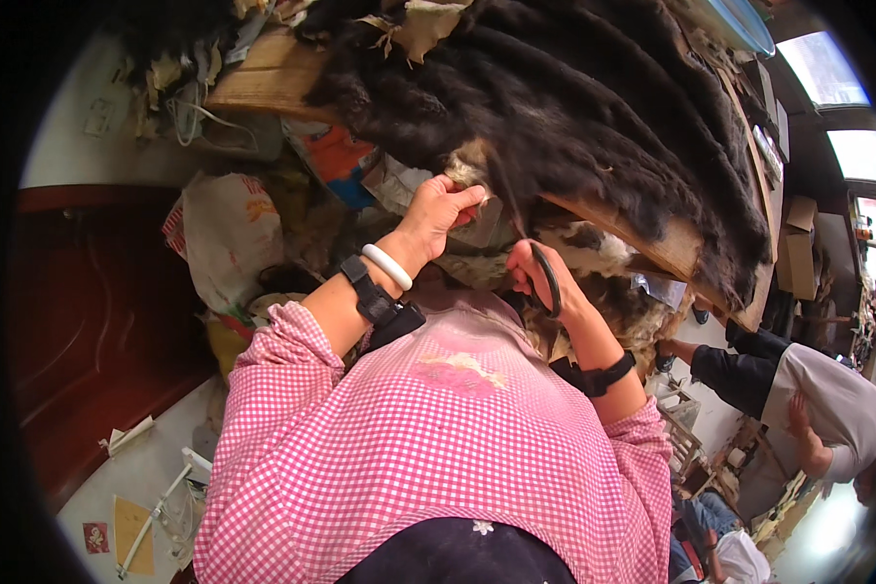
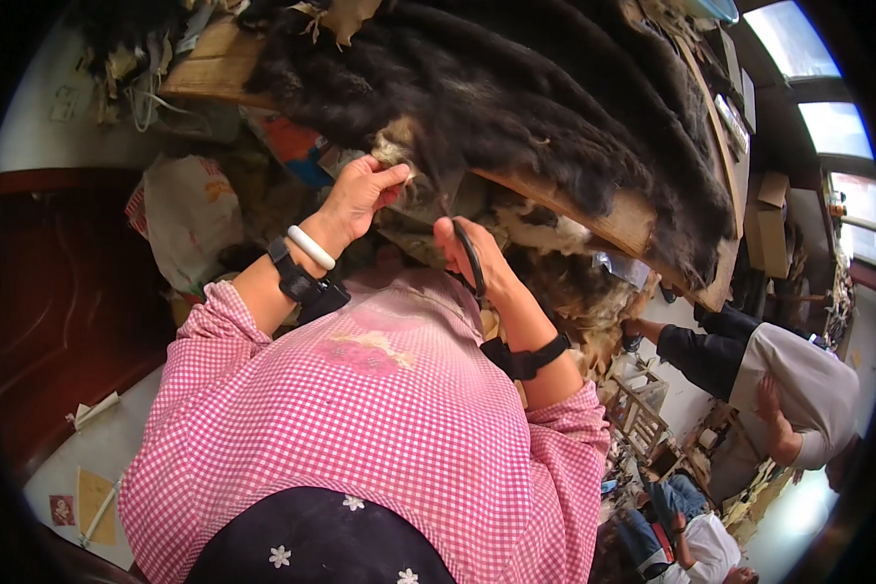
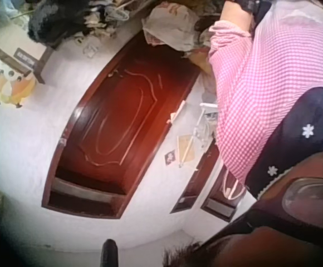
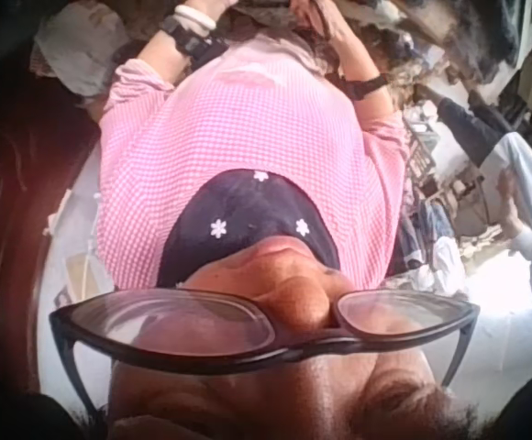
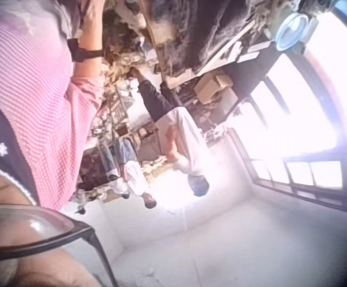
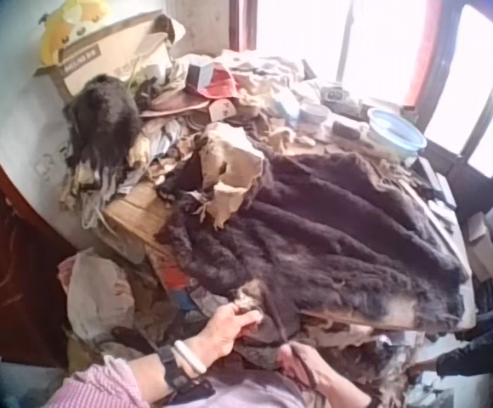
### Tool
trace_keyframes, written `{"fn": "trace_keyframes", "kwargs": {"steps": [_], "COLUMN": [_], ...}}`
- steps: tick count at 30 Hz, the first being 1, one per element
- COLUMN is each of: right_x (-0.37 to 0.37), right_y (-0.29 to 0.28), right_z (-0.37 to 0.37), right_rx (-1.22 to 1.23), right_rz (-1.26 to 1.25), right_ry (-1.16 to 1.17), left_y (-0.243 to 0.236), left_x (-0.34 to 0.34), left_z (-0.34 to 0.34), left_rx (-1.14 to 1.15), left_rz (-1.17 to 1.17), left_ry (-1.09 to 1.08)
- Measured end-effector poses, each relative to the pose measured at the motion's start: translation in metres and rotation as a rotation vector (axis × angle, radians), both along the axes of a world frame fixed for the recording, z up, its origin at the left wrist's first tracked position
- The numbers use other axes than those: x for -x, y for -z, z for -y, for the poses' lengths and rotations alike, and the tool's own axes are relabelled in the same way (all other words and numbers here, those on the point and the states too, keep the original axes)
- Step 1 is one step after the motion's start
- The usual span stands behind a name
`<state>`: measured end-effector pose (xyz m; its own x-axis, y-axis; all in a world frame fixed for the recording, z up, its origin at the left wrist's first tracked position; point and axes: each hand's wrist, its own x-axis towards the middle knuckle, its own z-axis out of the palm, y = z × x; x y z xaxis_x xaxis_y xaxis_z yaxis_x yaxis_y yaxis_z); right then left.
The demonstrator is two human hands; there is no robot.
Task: The recorder uses scissors to trim and shape large fur pelts on a workshop table.
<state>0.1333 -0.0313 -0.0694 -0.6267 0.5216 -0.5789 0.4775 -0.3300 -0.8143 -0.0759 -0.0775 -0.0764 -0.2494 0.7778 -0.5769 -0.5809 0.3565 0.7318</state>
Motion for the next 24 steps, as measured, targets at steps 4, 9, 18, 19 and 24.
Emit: {"fn": "trace_keyframes", "kwargs": {"steps": [4, 9, 18, 19, 24], "right_x": [-0.020, -0.054, 0.010, 0.015, 0.018], "right_y": [0.005, -0.002, 0.008, 0.007, 0.002], "right_z": [0.002, 0.026, 0.028, 0.030, 0.045], "right_rx": [0.058, -0.100, -0.023, 0.031, 0.190], "right_rz": [0.018, -0.012, -0.210, -0.259, -0.163], "right_ry": [0.107, -0.170, -0.018, 0.039, 0.152], "left_y": [0.000, -0.006, -0.008, -0.008, -0.008], "left_x": [0.003, 0.004, 0.000, -0.001, 0.000], "left_z": [0.006, 0.008, 0.008, 0.008, 0.012], "left_rx": [-0.001, -0.035, -0.044, -0.045, -0.032], "left_rz": [0.019, -0.011, -0.047, -0.047, -0.026], "left_ry": [0.009, 0.025, 0.054, 0.057, 0.081]}}
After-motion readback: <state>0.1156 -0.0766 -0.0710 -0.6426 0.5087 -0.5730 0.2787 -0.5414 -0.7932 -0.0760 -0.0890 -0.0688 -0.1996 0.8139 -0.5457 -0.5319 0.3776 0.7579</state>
